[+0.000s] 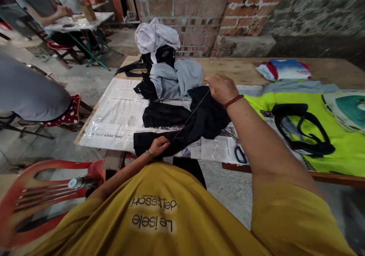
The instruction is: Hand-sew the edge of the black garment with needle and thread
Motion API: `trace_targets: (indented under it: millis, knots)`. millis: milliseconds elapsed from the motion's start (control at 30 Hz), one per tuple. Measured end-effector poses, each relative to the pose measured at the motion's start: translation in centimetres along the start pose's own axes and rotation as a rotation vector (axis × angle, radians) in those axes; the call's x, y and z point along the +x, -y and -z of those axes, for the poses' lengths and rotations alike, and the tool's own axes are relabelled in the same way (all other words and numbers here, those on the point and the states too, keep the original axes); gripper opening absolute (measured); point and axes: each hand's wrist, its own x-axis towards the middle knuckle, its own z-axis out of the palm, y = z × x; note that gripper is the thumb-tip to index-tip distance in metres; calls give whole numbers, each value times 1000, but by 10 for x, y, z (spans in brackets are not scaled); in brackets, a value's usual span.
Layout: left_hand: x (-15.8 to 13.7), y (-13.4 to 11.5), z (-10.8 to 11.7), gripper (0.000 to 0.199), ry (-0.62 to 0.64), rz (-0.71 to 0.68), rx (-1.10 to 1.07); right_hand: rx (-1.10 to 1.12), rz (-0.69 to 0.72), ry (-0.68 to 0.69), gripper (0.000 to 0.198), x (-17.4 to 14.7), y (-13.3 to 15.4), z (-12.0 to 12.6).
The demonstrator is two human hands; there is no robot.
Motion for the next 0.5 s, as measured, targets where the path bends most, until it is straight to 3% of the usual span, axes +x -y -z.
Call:
trace_targets:
  millis: [167, 500]
  knots:
    - [0, 0, 0, 19, -4, -10, -4, -87, -95, 5, 28, 6, -17, 29]
    - [0, -2, 2, 20, 5, -20, 6, -195, -206, -32, 32, 12, -45, 62]
